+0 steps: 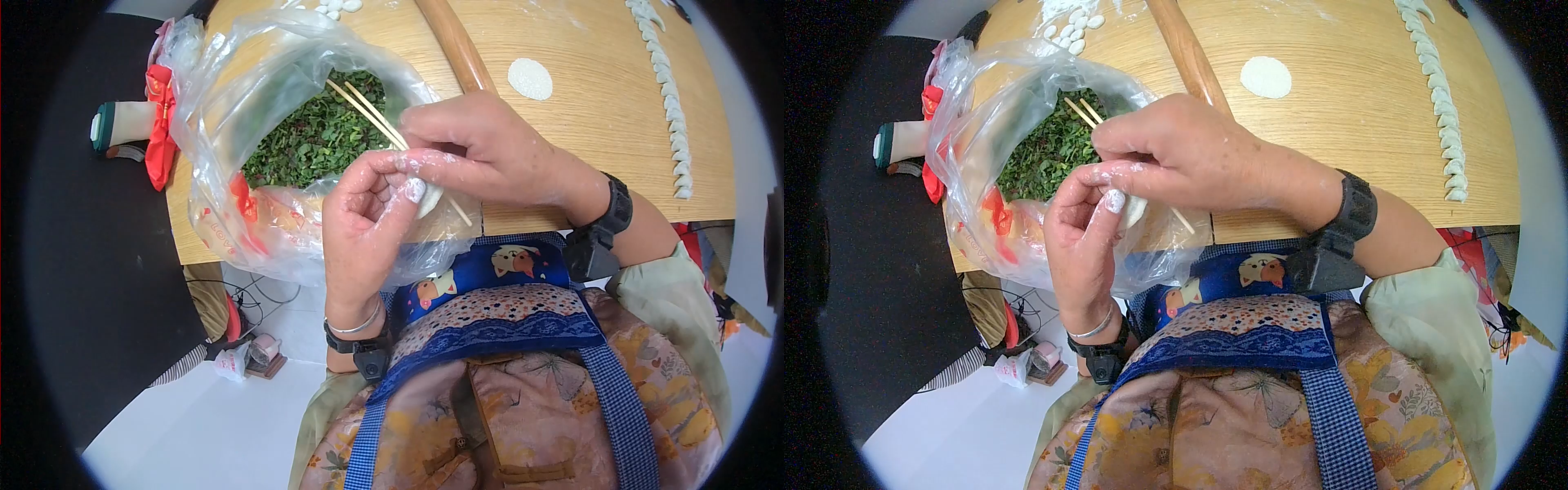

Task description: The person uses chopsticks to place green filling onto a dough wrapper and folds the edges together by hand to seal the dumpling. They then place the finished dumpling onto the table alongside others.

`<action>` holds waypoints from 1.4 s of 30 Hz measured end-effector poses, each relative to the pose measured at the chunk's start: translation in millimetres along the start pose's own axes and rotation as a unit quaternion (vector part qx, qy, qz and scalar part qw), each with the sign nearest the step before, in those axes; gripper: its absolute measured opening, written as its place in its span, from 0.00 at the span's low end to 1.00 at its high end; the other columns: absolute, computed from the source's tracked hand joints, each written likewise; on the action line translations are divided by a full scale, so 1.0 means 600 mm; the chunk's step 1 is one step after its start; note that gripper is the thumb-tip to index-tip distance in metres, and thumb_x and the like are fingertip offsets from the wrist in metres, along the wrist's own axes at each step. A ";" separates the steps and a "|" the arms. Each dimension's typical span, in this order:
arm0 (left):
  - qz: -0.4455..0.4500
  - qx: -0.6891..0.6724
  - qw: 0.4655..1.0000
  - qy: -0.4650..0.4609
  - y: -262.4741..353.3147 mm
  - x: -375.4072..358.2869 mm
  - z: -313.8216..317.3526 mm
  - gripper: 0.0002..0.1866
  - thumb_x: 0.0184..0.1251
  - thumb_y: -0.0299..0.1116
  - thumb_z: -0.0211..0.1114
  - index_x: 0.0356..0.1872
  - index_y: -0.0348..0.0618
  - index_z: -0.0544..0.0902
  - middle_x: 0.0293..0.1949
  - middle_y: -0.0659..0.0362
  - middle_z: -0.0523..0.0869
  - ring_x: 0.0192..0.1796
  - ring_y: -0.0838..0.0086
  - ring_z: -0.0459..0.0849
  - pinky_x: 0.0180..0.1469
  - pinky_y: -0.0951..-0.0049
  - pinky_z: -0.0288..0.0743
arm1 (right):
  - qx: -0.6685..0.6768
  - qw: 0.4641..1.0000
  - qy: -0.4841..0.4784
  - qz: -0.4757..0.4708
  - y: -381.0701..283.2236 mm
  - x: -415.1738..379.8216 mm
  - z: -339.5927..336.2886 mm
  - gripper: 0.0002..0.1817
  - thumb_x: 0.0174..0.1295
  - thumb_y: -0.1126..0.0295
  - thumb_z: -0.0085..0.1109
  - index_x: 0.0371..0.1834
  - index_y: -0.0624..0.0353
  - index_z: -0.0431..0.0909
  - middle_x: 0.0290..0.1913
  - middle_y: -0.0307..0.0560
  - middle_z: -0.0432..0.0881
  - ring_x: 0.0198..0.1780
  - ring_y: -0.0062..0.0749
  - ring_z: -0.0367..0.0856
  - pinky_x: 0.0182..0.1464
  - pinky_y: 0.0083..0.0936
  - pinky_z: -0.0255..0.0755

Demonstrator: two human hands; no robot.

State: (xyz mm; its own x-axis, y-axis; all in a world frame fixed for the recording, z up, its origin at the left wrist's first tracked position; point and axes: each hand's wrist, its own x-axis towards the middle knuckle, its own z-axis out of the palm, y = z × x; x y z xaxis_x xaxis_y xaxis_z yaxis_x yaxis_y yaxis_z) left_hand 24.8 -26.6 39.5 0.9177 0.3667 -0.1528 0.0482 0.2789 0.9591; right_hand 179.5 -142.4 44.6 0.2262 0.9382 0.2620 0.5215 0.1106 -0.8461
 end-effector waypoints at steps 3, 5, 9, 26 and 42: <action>0.022 -0.019 1.000 0.002 -0.007 -0.001 -0.003 0.10 0.66 0.21 0.61 0.48 0.34 0.77 0.43 0.62 0.82 0.46 0.83 0.80 0.50 0.82 0.73 | 0.038 0.999 -0.002 0.020 0.009 -0.003 0.002 0.18 0.69 0.57 0.48 0.30 0.62 0.71 0.26 0.57 0.73 0.30 0.53 0.74 0.32 0.39 0.66; 0.027 -0.024 0.999 -0.005 -0.009 0.001 -0.006 0.09 0.67 0.21 0.61 0.47 0.34 0.77 0.43 0.62 0.82 0.46 0.83 0.80 0.50 0.82 0.73 | 0.096 0.995 0.026 0.006 0.012 -0.003 0.005 0.19 0.70 0.56 0.47 0.30 0.62 0.71 0.26 0.57 0.73 0.30 0.53 0.74 0.33 0.39 0.66; 0.023 -0.027 0.999 0.004 -0.005 0.002 -0.001 0.09 0.67 0.21 0.60 0.47 0.34 0.77 0.43 0.62 0.82 0.46 0.83 0.79 0.50 0.82 0.73 | 0.044 0.999 0.017 -0.015 0.008 -0.001 0.010 0.15 0.68 0.59 0.48 0.31 0.61 0.72 0.26 0.56 0.74 0.31 0.54 0.74 0.33 0.40 0.66; 0.022 -0.049 0.998 0.028 -0.006 -0.001 -0.002 0.09 0.68 0.22 0.59 0.48 0.37 0.75 0.38 0.62 0.83 0.37 0.86 0.79 0.35 0.87 0.71 | -0.015 0.999 0.026 -0.031 0.013 0.000 0.017 0.16 0.71 0.58 0.45 0.32 0.59 0.72 0.27 0.56 0.76 0.33 0.57 0.76 0.35 0.44 0.67; 0.000 -0.023 0.999 0.036 -0.002 0.001 0.001 0.09 0.68 0.19 0.57 0.47 0.35 0.73 0.34 0.56 0.84 0.30 0.80 0.82 0.29 0.85 0.71 | -0.036 0.998 0.025 -0.035 0.014 -0.001 0.020 0.13 0.69 0.60 0.47 0.34 0.59 0.72 0.26 0.56 0.76 0.33 0.57 0.77 0.35 0.45 0.68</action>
State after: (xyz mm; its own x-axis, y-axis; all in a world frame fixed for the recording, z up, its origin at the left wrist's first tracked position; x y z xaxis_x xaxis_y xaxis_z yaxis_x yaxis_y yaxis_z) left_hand 25.2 -27.4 38.4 0.8870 0.4292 -0.1704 0.0280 0.3183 0.9476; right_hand 173.8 -138.0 32.0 0.2270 0.9113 0.3434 0.5950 0.1494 -0.7897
